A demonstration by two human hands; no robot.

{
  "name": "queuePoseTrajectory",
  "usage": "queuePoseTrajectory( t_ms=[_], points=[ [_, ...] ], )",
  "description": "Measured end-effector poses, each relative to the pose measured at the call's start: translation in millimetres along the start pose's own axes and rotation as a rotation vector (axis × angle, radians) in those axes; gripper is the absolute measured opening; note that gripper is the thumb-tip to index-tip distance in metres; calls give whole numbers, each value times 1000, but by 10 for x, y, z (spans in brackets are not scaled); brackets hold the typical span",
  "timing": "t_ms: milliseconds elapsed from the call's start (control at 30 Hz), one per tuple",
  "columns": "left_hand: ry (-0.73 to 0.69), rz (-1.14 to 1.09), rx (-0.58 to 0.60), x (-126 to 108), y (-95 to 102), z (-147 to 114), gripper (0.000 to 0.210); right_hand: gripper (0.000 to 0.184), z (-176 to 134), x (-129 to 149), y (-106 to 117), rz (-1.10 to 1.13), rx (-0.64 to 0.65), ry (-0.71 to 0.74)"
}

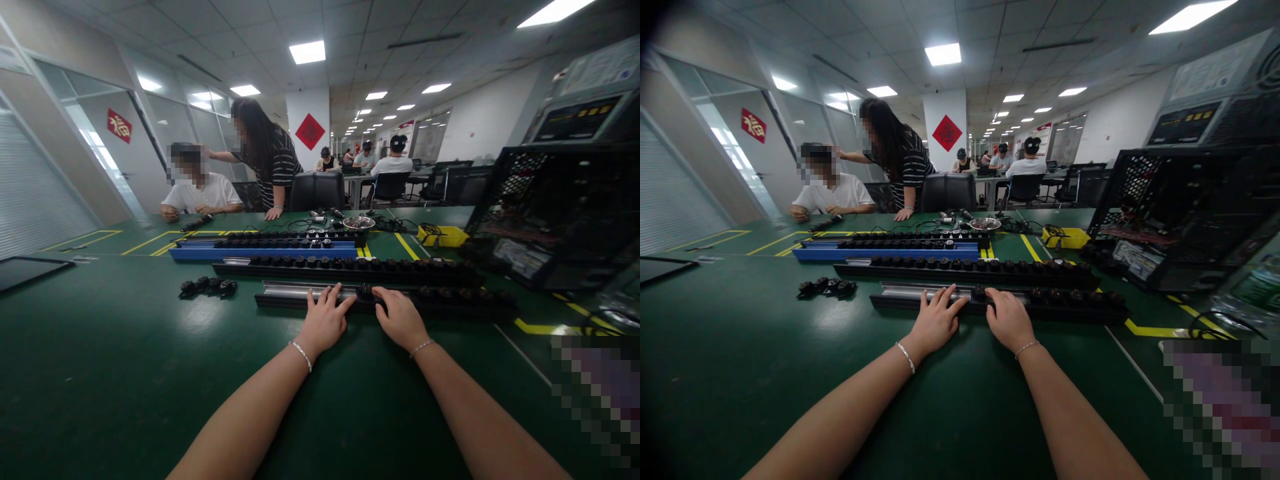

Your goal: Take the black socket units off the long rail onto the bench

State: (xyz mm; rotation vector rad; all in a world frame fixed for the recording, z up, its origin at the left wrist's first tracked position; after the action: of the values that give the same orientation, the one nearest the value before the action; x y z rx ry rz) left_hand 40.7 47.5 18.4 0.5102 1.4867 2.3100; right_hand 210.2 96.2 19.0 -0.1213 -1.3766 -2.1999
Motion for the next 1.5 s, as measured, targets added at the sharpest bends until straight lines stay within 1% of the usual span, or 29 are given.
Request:
queuePoseTrajectory(
  t_ms=[133, 300, 600, 733, 967, 1067, 1300, 1500],
  points=[
    [11, 10, 7, -58, -45, 77, 56, 37, 2, 12, -14, -2, 26, 23],
    [13, 15, 5, -123, -78, 140, 57, 39, 0, 12, -9, 12, 40, 13],
    [2, 22, 63, -161, -92, 203, 62, 43, -8, 24, -35, 20, 77, 17],
    [8, 22, 65, -187, -106, 248, 64, 46, -9, 19, -37, 10, 63, 32],
    [56, 6, 101, -234, -115, 336, 60, 50, -16, 10, -42, 17, 35, 61],
    [73, -7, 113, -241, -120, 372, 56, 49, -16, 6, -52, 3, 34, 63],
    [72, -22, 94, -250, -125, 393, 59, 45, -21, -4, -38, -71, -4, 10],
    [98, -25, 63, -201, -92, 339, 53, 47, -22, -8, -31, -90, -27, 1]
  ],
)
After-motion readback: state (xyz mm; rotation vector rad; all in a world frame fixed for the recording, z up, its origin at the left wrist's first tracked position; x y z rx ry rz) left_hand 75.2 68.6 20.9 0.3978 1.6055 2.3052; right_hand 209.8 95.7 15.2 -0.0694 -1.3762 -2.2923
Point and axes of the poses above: each hand's wrist, its own z-axis towards the middle knuckle, its own y-axis out of the back of the hand, x = y × z, the point moved 4 cm from there along z, towards the middle knuckle, and after that the axes turned 11 degrees about -y, right-handed, at the moved point
